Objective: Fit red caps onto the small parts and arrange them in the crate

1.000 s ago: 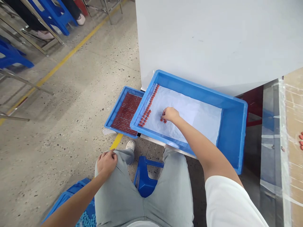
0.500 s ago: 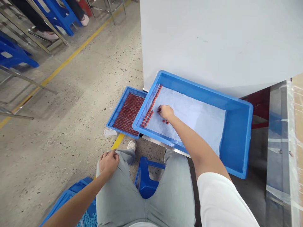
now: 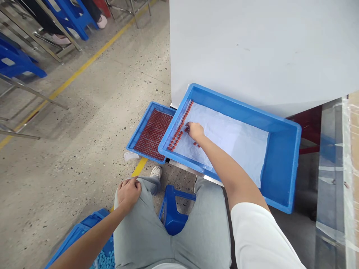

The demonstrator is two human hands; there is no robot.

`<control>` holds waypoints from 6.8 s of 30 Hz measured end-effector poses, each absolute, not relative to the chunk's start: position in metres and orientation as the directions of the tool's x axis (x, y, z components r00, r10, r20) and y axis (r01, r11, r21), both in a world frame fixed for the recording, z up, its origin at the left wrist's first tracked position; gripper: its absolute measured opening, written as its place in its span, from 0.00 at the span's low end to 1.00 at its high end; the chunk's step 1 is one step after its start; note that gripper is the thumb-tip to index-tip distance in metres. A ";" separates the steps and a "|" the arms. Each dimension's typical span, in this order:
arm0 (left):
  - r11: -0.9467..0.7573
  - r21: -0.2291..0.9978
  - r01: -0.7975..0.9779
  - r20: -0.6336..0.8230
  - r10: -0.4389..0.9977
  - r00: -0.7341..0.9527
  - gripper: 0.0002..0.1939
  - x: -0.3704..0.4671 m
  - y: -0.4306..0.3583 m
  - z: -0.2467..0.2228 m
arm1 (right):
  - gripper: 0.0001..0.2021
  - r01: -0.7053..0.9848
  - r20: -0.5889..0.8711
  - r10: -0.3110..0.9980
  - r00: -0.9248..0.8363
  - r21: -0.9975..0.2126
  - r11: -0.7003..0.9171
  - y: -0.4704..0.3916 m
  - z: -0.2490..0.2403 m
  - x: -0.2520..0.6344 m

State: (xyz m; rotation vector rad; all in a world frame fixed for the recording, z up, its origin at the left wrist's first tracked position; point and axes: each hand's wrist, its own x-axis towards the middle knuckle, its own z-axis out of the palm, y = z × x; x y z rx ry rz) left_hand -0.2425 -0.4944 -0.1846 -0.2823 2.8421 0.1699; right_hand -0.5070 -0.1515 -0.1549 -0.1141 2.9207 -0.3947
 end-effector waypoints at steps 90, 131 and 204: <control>0.975 0.096 -0.198 -0.267 -0.167 -0.949 0.21 -0.240 -0.497 -0.189 | 0.19 -0.452 -0.242 -0.487 -0.839 -0.188 0.872 -0.106 -0.116 -0.471; 0.972 0.120 -0.203 -0.273 -0.164 -0.948 0.21 -0.241 -0.498 -0.189 | 0.15 -0.107 -0.187 -0.136 -0.973 -0.154 0.982 -0.116 -0.153 -0.485; 0.980 0.063 -0.190 -0.270 -0.166 -0.949 0.21 -0.241 -0.496 -0.191 | 0.13 0.165 -0.150 0.116 -0.982 -0.374 0.913 -0.079 -0.164 -0.476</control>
